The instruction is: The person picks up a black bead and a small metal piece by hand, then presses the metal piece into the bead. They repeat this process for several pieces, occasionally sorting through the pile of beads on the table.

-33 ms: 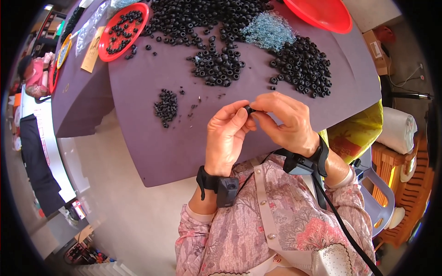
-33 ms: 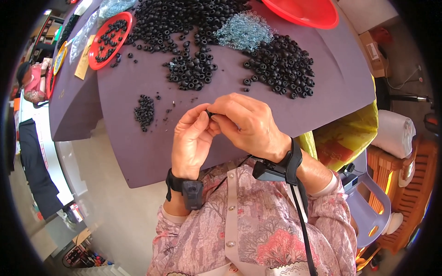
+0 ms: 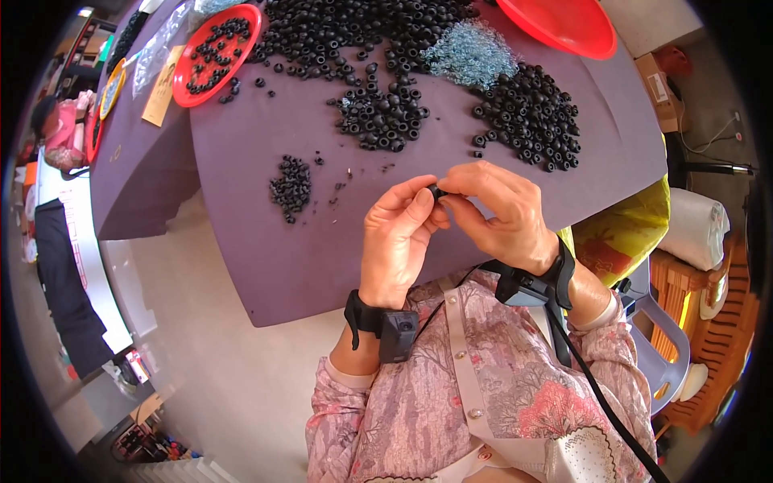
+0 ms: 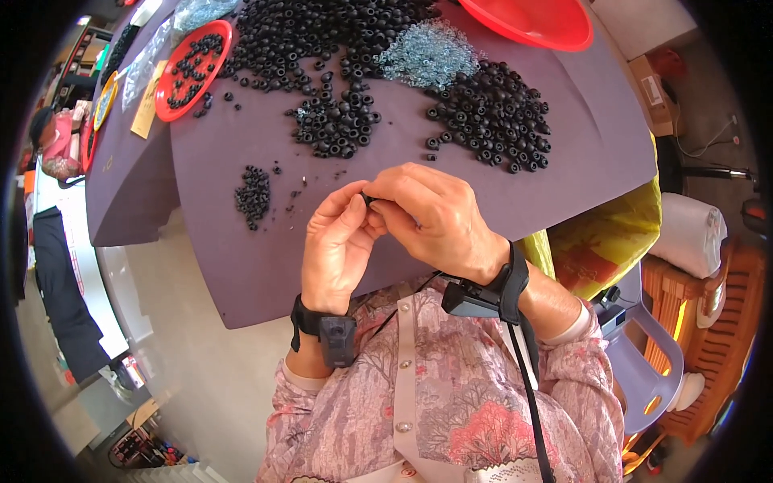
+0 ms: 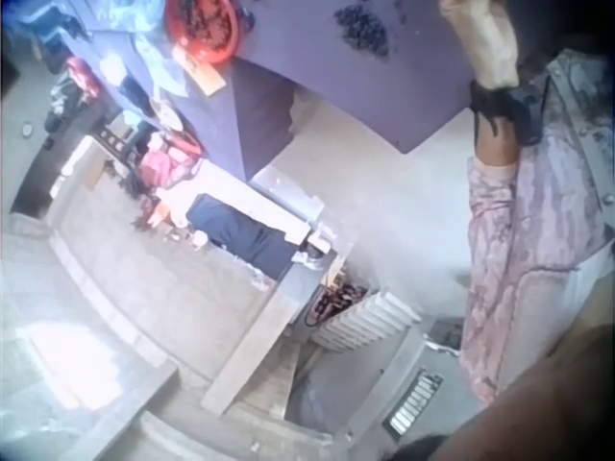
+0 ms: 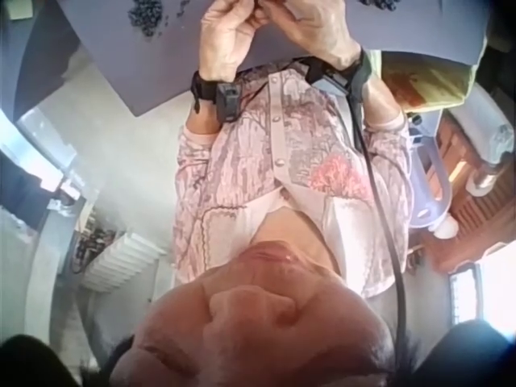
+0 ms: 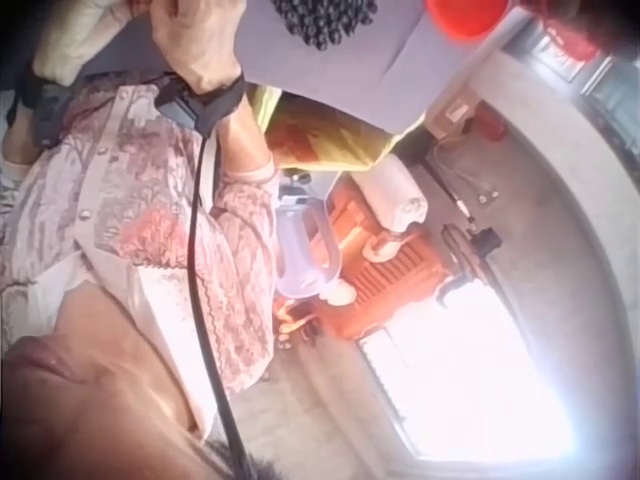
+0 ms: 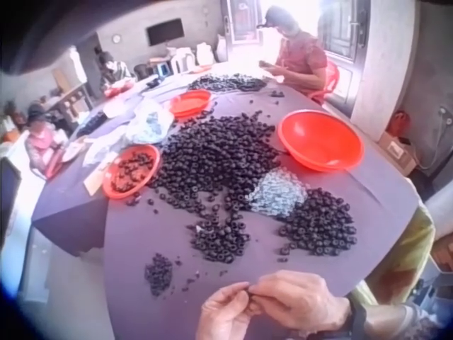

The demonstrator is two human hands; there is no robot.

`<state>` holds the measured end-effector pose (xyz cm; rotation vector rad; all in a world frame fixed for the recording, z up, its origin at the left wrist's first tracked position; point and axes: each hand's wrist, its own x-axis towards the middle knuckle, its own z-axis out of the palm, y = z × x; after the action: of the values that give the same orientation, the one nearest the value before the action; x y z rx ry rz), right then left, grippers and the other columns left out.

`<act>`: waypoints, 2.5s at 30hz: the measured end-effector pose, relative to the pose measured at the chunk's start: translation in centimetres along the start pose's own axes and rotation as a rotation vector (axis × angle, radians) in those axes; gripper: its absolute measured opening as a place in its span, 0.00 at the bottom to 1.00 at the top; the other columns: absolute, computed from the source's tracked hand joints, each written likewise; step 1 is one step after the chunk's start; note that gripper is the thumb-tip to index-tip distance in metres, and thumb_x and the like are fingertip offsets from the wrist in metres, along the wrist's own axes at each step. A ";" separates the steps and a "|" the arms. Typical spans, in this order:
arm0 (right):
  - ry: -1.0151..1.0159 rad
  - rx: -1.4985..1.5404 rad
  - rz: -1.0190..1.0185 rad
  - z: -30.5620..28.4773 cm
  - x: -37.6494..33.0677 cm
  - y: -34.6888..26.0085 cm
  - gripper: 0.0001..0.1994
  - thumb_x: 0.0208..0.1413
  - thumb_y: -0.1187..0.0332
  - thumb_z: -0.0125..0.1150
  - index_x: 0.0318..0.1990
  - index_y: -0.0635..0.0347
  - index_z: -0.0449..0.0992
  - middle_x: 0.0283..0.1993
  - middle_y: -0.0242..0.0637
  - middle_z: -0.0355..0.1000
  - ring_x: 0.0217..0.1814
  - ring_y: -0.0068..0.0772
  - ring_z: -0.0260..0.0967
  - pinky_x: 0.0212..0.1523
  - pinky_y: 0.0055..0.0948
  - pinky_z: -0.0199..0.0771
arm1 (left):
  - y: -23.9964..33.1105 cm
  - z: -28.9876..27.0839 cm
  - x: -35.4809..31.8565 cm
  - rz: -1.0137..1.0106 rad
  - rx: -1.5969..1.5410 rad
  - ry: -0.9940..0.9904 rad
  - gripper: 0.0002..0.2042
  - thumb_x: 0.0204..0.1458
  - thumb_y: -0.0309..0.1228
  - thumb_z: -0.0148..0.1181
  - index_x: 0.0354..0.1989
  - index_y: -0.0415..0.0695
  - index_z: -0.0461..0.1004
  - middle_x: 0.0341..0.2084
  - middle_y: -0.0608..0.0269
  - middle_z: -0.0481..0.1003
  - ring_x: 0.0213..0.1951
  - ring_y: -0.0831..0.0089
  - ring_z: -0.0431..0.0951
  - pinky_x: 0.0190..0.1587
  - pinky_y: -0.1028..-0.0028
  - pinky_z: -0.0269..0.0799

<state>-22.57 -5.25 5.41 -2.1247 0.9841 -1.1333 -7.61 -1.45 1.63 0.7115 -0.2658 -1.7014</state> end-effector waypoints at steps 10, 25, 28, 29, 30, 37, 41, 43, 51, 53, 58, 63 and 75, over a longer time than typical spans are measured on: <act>0.050 -0.066 -0.069 0.3 0.2 -0.1 0.12 0.39 0.84 0.62 0.35 0.63 0.73 0.31 0.40 0.73 0.29 0.39 0.72 0.29 0.28 0.72 | -0.2 0.0 0.0 0.015 0.009 0.017 0.09 0.54 0.24 0.55 0.43 0.37 0.74 0.27 0.62 0.76 0.29 0.74 0.74 0.36 0.75 0.72; -0.049 0.005 -0.023 -0.2 0.2 0.1 0.11 0.41 0.83 0.62 0.34 0.63 0.73 0.30 0.40 0.72 0.29 0.39 0.72 0.29 0.28 0.72 | -0.2 0.0 0.1 0.016 0.061 0.062 0.09 0.54 0.24 0.56 0.42 0.37 0.74 0.30 0.61 0.76 0.29 0.75 0.75 0.36 0.75 0.72; -0.124 0.083 0.098 -0.7 0.2 0.1 0.09 0.41 0.82 0.62 0.33 0.65 0.73 0.30 0.40 0.72 0.29 0.37 0.73 0.29 0.28 0.71 | -0.1 0.0 0.0 -0.020 0.013 0.036 0.08 0.53 0.24 0.56 0.41 0.36 0.74 0.29 0.61 0.76 0.29 0.74 0.75 0.35 0.75 0.72; -0.134 0.117 0.146 -0.8 0.3 0.2 0.09 0.42 0.82 0.62 0.33 0.65 0.74 0.29 0.40 0.72 0.29 0.35 0.73 0.29 0.27 0.71 | -0.2 -0.2 0.0 -0.021 0.014 0.036 0.08 0.53 0.24 0.56 0.41 0.36 0.74 0.29 0.61 0.76 0.29 0.74 0.75 0.35 0.75 0.72; -0.143 0.152 0.193 -1.0 0.4 0.2 0.08 0.42 0.82 0.61 0.33 0.66 0.74 0.29 0.40 0.72 0.30 0.33 0.73 0.30 0.27 0.71 | -0.3 -0.4 0.0 -0.036 0.002 0.016 0.08 0.53 0.24 0.56 0.41 0.36 0.74 0.29 0.60 0.76 0.29 0.74 0.74 0.35 0.75 0.71; -0.269 0.143 0.250 -1.5 0.6 0.6 0.09 0.42 0.82 0.62 0.33 0.66 0.74 0.28 0.38 0.73 0.29 0.31 0.73 0.32 0.25 0.72 | -0.5 -0.9 -0.4 -0.022 0.164 -0.001 0.07 0.55 0.25 0.55 0.41 0.41 0.75 0.28 0.63 0.76 0.28 0.75 0.75 0.36 0.73 0.69; -0.239 0.196 0.230 -1.3 0.4 1.1 0.08 0.43 0.82 0.62 0.33 0.66 0.74 0.29 0.38 0.73 0.30 0.31 0.73 0.32 0.25 0.72 | -1.0 -1.3 -0.3 -0.055 0.025 0.002 0.09 0.54 0.24 0.56 0.42 0.37 0.74 0.28 0.60 0.76 0.28 0.73 0.74 0.35 0.75 0.71; -0.233 0.211 0.226 -1.2 0.3 1.1 0.08 0.43 0.82 0.63 0.32 0.66 0.74 0.29 0.38 0.73 0.30 0.31 0.74 0.32 0.25 0.72 | -1.0 -1.4 -0.2 -0.095 -0.057 -0.023 0.09 0.54 0.25 0.55 0.42 0.37 0.74 0.29 0.61 0.76 0.28 0.74 0.74 0.36 0.74 0.71; -0.121 0.145 0.139 -0.7 -0.1 0.9 0.08 0.42 0.81 0.63 0.32 0.64 0.74 0.29 0.38 0.72 0.30 0.35 0.73 0.30 0.25 0.71 | -0.8 -1.0 0.1 -0.090 -0.060 -0.022 0.08 0.55 0.26 0.55 0.42 0.39 0.74 0.30 0.63 0.76 0.29 0.75 0.74 0.37 0.74 0.70; -0.126 0.135 0.147 -0.7 -0.1 0.9 0.08 0.42 0.81 0.63 0.32 0.64 0.74 0.29 0.37 0.72 0.30 0.34 0.73 0.30 0.25 0.70 | -0.7 -0.7 0.0 -0.073 -0.055 0.001 0.09 0.55 0.25 0.55 0.43 0.37 0.74 0.30 0.62 0.75 0.29 0.74 0.74 0.36 0.75 0.72; -0.155 0.205 0.210 -1.8 0.1 1.1 0.09 0.42 0.80 0.64 0.33 0.64 0.75 0.28 0.36 0.72 0.30 0.30 0.73 0.29 0.26 0.70 | -0.1 0.2 -0.2 -0.009 0.183 -0.021 0.10 0.53 0.23 0.56 0.43 0.37 0.73 0.30 0.62 0.75 0.28 0.75 0.74 0.34 0.76 0.71; -0.517 0.309 0.313 -3.4 1.2 1.7 0.13 0.44 0.78 0.64 0.40 0.63 0.76 0.32 0.36 0.72 0.32 0.31 0.71 0.33 0.28 0.70 | 0.3 0.1 -0.3 -0.081 0.193 -0.063 0.13 0.52 0.21 0.57 0.46 0.37 0.67 0.32 0.61 0.74 0.28 0.73 0.73 0.33 0.75 0.70; -0.374 0.440 0.203 -2.3 -1.0 3.9 0.09 0.45 0.75 0.62 0.37 0.63 0.76 0.35 0.38 0.69 0.32 0.35 0.70 0.33 0.30 0.69 | -1.4 0.1 0.3 -0.157 0.141 -0.107 0.12 0.54 0.23 0.55 0.46 0.40 0.66 0.33 0.61 0.74 0.27 0.75 0.74 0.32 0.74 0.70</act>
<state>-26.27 -7.01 3.27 -1.7485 0.6824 -0.7328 -8.84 -1.41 0.88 0.7620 -0.4173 -1.8876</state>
